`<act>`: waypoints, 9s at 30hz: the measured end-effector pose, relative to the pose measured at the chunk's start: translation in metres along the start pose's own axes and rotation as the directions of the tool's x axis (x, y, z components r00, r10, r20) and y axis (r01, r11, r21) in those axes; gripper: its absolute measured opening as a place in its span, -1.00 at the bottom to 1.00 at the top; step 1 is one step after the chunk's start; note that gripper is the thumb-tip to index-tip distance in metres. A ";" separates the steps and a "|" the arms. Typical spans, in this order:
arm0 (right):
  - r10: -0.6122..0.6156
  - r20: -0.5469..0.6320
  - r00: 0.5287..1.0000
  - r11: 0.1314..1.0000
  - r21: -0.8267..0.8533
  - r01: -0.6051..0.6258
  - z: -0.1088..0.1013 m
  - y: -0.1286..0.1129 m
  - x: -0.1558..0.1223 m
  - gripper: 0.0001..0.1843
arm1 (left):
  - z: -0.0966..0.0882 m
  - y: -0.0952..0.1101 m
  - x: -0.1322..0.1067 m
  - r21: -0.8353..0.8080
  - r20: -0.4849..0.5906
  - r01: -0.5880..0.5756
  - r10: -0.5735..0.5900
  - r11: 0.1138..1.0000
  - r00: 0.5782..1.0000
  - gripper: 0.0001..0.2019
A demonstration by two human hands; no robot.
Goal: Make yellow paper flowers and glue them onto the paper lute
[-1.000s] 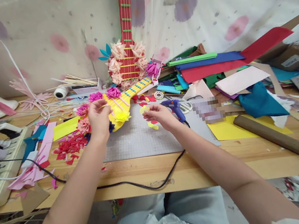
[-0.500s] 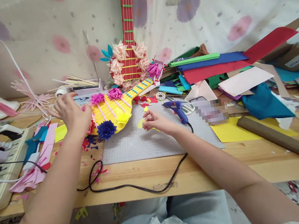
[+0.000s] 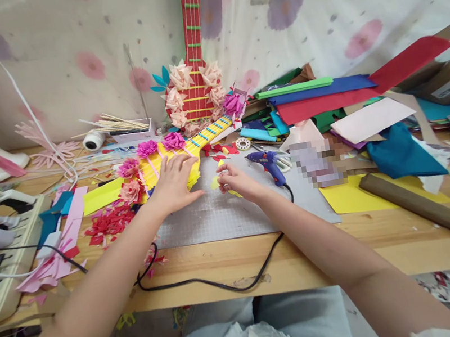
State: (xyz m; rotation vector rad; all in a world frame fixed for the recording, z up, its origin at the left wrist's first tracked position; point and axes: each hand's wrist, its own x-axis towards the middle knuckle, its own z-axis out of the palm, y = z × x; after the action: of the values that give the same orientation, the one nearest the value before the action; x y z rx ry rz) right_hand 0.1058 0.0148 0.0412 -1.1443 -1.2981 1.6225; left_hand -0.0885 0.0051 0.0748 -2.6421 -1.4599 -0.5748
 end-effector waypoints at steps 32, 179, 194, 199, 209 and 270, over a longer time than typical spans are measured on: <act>0.175 0.092 0.980 0.958 0.212 -0.191 0.045 0.006 0.024 -0.72 | 0.008 -0.036 0.019 -0.144 -0.004 0.136 -0.138 0.980 0.990 -0.37; 0.181 0.030 0.983 0.955 0.233 -0.183 0.042 -0.012 0.008 -0.64 | 0.004 -0.011 0.004 0.138 0.067 0.223 -0.234 0.965 0.970 -0.36; 0.198 -0.042 0.979 0.957 0.223 -0.184 0.040 -0.011 0.010 -0.64 | 0.003 -0.012 -0.001 0.112 0.082 0.195 -0.205 0.974 0.975 -0.30; 0.193 -0.054 0.980 0.955 0.238 -0.175 0.040 -0.011 0.010 -0.64 | 0.006 -0.012 0.000 0.098 0.084 0.172 -0.180 0.980 0.980 -0.32; 0.165 -0.059 0.985 0.976 0.151 -0.154 0.026 -0.004 0.004 -0.65 | 0.010 -0.011 -0.001 0.079 0.080 0.108 -0.114 0.991 0.990 -0.33; -0.289 0.124 0.949 0.549 -0.791 0.270 -0.045 0.024 -0.019 -0.83 | 0.098 0.058 0.000 -0.429 -0.017 0.142 -0.165 0.892 0.986 -0.63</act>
State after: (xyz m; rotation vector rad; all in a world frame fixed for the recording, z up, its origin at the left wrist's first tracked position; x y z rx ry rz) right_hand 0.1545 0.0060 0.0168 -1.3369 -2.1864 0.7315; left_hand -0.0118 -0.0033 -0.0087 -2.8015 -1.7060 -1.0877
